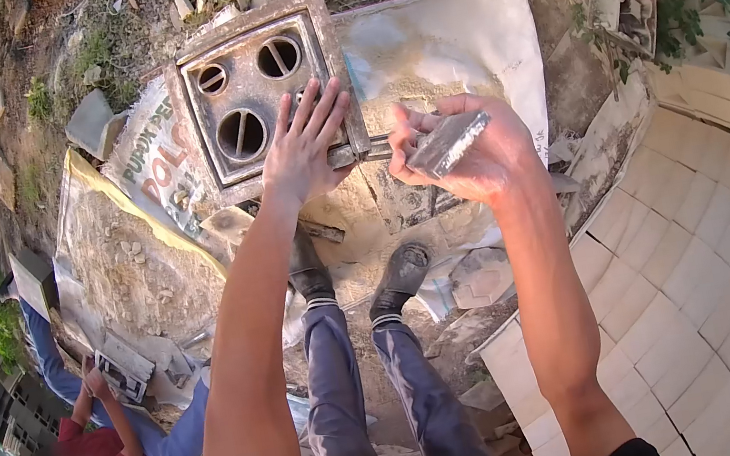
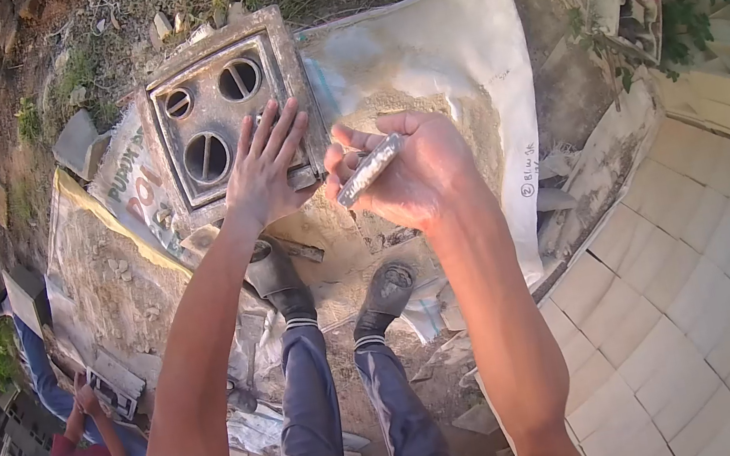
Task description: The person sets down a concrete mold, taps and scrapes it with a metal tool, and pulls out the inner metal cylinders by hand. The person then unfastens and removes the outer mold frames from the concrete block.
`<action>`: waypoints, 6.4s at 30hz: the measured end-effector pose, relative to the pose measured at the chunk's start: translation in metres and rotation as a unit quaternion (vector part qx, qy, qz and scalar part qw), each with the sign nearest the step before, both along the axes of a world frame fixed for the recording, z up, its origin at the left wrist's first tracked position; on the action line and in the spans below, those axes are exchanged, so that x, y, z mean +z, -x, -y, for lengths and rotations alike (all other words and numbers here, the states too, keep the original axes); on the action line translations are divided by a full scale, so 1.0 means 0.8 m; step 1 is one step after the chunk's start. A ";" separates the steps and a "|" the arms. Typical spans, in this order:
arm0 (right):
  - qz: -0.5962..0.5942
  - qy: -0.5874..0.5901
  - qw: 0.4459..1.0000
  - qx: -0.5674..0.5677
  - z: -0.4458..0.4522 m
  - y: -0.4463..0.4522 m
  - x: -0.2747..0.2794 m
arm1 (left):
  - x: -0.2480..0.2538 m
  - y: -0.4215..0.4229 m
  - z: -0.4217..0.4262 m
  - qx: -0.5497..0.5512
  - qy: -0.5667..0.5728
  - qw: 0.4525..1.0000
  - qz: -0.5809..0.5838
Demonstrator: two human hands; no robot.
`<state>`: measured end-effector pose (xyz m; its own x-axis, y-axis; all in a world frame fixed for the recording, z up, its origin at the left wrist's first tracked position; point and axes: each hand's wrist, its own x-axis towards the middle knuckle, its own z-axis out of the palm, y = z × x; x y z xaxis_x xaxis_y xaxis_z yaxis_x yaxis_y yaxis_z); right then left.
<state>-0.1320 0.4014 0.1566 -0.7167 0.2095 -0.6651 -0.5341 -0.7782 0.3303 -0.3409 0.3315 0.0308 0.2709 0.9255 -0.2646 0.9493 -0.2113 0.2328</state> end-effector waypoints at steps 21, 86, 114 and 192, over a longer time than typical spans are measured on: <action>0.524 -0.715 0.413 0.209 0.065 0.014 -0.107 | -0.008 0.007 0.001 -0.001 0.007 0.999 0.034; 0.468 -0.565 0.650 0.198 -0.194 0.082 -0.114 | -0.014 0.011 0.003 -0.002 -0.017 0.999 0.042; 0.509 -0.680 0.173 0.499 0.040 0.151 -0.096 | -0.018 0.102 0.086 0.280 -0.118 0.927 0.218; 0.622 -0.601 0.265 0.427 0.081 0.221 -0.100 | -0.030 0.151 0.075 0.594 0.082 0.683 0.417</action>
